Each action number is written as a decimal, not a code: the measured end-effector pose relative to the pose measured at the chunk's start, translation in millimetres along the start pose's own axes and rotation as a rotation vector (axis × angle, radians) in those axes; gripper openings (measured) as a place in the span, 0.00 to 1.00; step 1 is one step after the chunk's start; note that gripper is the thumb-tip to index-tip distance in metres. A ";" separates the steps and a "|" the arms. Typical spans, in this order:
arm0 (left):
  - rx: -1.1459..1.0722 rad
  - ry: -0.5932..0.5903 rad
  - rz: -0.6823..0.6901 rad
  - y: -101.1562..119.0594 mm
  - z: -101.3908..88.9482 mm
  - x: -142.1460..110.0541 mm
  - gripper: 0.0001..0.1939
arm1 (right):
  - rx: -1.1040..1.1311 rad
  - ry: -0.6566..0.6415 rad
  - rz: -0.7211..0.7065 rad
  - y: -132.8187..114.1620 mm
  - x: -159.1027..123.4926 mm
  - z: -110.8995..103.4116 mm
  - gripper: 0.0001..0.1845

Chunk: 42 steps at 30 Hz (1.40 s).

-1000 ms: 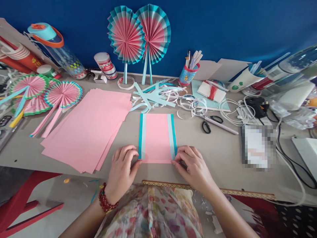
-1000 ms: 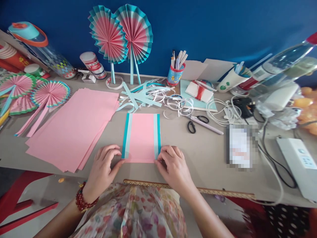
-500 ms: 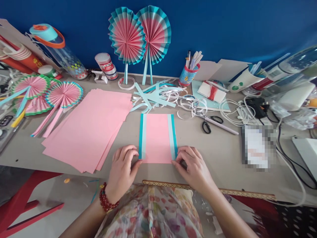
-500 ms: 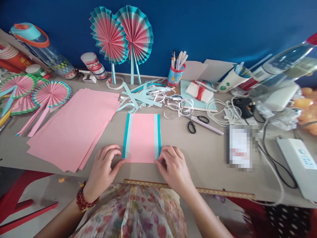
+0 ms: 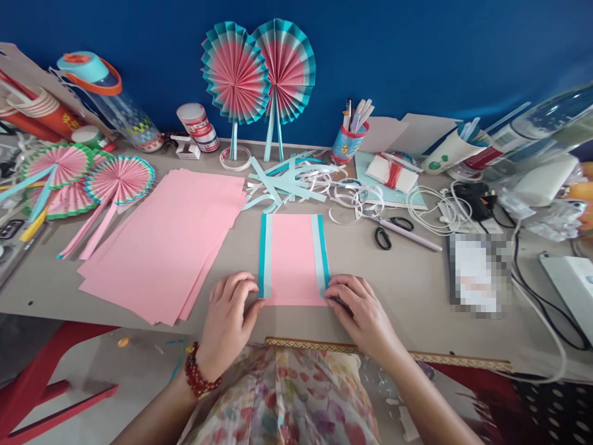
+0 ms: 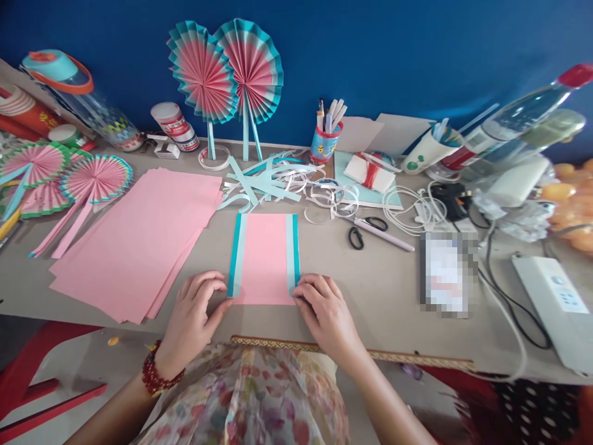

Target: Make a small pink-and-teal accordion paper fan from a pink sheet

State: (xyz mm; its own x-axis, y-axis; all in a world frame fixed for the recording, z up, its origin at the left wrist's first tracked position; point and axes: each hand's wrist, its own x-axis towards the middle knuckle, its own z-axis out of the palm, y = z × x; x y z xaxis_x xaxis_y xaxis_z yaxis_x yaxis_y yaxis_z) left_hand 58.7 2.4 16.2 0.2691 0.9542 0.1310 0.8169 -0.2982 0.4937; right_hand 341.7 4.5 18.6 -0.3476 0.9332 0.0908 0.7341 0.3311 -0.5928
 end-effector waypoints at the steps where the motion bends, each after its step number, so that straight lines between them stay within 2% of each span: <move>1: 0.001 -0.002 0.000 0.0 -0.1 0.1 0.04 | 0.003 0.008 -0.014 0.8 -0.5 -0.2 0.09; 5: 0.010 -0.001 0.005 0.0 0.2 0.3 0.04 | -0.047 0.061 -0.081 4.3 -5.2 2.2 0.11; 11: 0.013 -0.001 0.011 1.1 -0.1 0.9 0.05 | -0.305 0.148 -0.187 -4.6 -14.0 11.7 0.19; 14: 0.011 -0.001 0.014 1.4 -0.8 1.2 0.05 | -0.320 0.125 -0.271 -19.2 -13.3 17.3 0.23; 17: 0.013 0.008 0.016 1.5 -1.1 1.4 0.06 | -0.278 0.070 -0.323 -35.4 -9.6 25.6 0.22; 21: 0.017 0.022 0.019 1.7 -0.8 1.6 0.06 | -0.282 0.023 -0.300 -53.0 -2.9 40.4 0.20; 25: 0.021 0.024 0.011 1.6 -0.1 1.9 0.06 | -0.293 0.002 -0.247 -60.7 1.4 51.6 0.22; 34: -0.014 0.005 0.001 -3.3 -1.2 0.3 0.07 | -0.289 0.044 -0.177 -60.9 -1.5 54.3 0.21; 37: -0.036 0.039 -0.011 -2.5 -3.5 -5.0 0.09 | -0.281 0.051 -0.178 -61.3 -0.8 55.7 0.20; 39: -0.008 0.038 0.070 0.5 -4.2 -10.6 0.13 | -0.277 0.042 -0.179 -61.4 0.0 57.1 0.19; 42: 0.084 -0.097 0.298 6.1 -2.8 -19.1 0.21 | -0.273 0.023 -0.173 -61.6 1.0 58.1 0.16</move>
State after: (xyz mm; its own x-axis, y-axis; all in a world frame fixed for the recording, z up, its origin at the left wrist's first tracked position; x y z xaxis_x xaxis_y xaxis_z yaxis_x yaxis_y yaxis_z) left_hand 57.1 -17.6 19.1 0.5468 0.8189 0.1742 0.7332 -0.5688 0.3725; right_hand 262.2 -23.1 8.7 -0.4696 0.8619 0.1911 0.7960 0.5070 -0.3307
